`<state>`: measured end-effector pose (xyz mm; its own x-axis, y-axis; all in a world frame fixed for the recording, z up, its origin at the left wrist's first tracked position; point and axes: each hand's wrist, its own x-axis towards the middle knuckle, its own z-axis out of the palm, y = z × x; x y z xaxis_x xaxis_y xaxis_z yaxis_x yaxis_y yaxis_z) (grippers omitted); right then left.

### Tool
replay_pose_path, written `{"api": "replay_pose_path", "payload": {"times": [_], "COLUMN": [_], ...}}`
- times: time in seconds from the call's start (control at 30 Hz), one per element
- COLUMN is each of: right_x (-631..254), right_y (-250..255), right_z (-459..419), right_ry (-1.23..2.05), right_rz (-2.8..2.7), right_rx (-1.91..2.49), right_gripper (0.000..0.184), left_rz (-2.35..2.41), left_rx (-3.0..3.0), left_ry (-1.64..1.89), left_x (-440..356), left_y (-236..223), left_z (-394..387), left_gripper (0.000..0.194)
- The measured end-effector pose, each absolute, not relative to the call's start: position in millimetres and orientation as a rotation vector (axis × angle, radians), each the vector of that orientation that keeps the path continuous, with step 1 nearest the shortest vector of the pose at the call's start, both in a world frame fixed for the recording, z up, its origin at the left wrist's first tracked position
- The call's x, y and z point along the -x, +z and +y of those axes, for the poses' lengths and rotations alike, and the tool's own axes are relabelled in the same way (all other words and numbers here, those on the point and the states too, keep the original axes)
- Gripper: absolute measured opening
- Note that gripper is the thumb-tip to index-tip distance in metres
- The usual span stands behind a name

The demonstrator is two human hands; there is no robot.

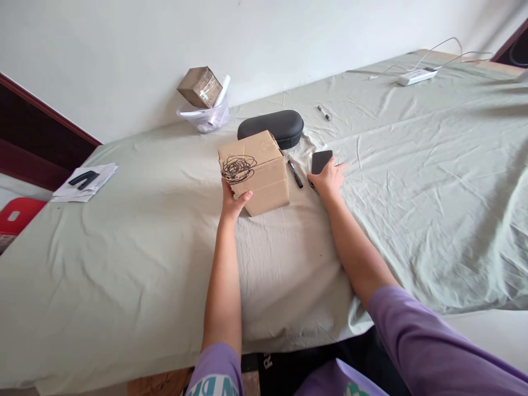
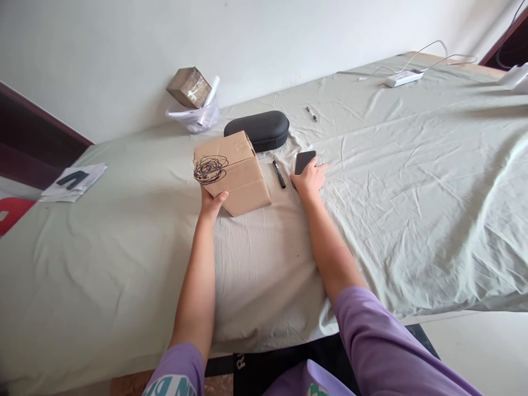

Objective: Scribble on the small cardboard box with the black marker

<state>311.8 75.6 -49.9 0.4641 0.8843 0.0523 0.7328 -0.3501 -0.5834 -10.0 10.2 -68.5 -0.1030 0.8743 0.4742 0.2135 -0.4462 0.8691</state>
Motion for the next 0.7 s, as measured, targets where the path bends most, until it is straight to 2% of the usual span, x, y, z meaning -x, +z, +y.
{"api": "replay_pose_path", "payload": {"times": [0.1, 0.27, 0.43, 0.53, 0.57, 0.7], "right_x": [-306.3, -302.9, -309.6, -313.3, -314.2, -317.5], "right_y": [-54.1, -58.8, -55.6, -52.3, -51.3, -45.9], "right_z": [75.6, 77.3, 77.5, 78.9, 80.4, 90.0], "right_ry": [0.324, 0.273, 0.345, 0.509, 0.591, 0.866], "right_rz": [-1.348, -1.349, -1.294, -1.134, -1.038, -0.843], "right_rx": [2.208, 2.237, 2.179, 1.883, 1.761, 1.43], "right_gripper": [0.101, 0.085, 0.103, 0.111, 0.107, 0.066], "left_rz": [1.181, 1.153, 1.154, 1.164, 1.168, 1.178], "left_rx": [-1.622, -1.607, -1.607, -1.612, -1.609, -1.606], "left_ry": [1.602, 1.602, 1.596, 1.589, 1.59, 1.594], "left_x": [10.0, 9.8, 9.9, 10.3, 10.3, 10.0], "left_y": [-67.9, -66.4, -65.6, -65.5, -65.6, -65.9], "left_z": [9.6, 9.6, 9.6, 9.7, 9.8, 10.6], "left_gripper": [0.107, 0.102, 0.104, 0.105, 0.106, 0.111]}}
